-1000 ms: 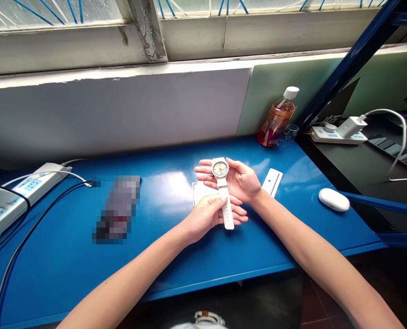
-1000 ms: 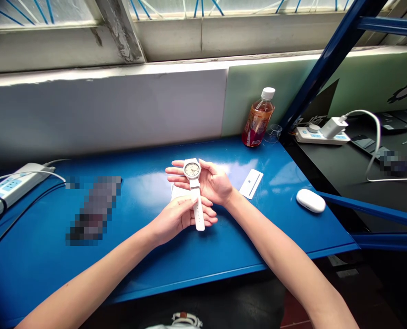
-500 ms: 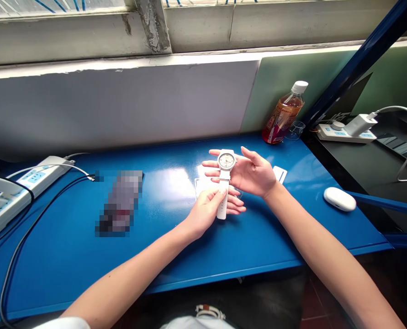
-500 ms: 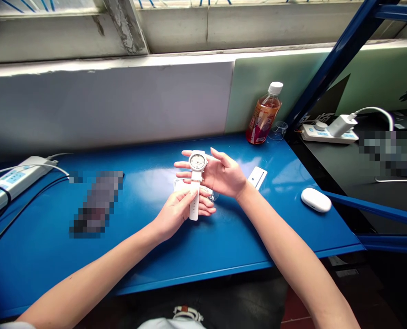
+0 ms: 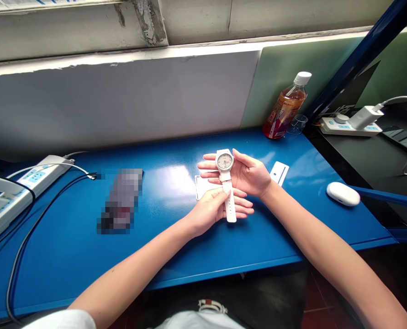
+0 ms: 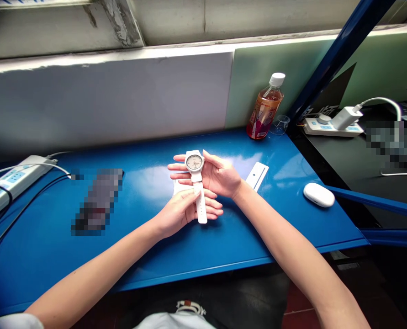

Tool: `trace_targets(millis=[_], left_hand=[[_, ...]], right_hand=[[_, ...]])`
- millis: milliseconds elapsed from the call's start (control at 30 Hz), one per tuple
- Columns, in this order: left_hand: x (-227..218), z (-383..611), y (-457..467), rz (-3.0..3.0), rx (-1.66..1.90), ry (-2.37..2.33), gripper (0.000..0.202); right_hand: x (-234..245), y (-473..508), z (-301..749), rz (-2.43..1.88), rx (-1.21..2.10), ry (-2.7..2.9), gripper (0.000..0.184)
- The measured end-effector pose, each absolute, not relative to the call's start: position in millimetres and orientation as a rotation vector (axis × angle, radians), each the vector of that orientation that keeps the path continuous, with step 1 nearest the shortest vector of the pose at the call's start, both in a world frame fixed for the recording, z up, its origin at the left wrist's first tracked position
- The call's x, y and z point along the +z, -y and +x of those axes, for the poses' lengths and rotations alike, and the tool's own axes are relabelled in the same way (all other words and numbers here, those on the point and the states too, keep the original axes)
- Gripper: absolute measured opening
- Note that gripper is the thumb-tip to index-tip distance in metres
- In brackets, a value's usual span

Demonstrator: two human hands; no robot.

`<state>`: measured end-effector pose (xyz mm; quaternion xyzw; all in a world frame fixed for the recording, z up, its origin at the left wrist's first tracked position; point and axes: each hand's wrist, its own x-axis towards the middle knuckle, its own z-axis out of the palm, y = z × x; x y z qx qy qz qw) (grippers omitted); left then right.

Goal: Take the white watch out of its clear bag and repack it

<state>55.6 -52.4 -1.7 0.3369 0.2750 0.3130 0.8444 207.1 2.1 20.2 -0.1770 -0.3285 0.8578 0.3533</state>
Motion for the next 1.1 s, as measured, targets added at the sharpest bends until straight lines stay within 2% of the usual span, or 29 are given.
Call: trace_targets(millis=[867, 1100], left_hand=[[0.7, 51.3, 51.2, 0.711, 0.691, -0.62, 0.035], [3.7, 52.6, 52.1, 0.734, 0.705, -0.609, 0.038]], right_hand=[[18.7, -5.9, 211.5, -0.516, 2.183, 0.817, 0.05], [10.9, -7.5, 211.2, -0.582, 2.023, 0.915, 0.04]])
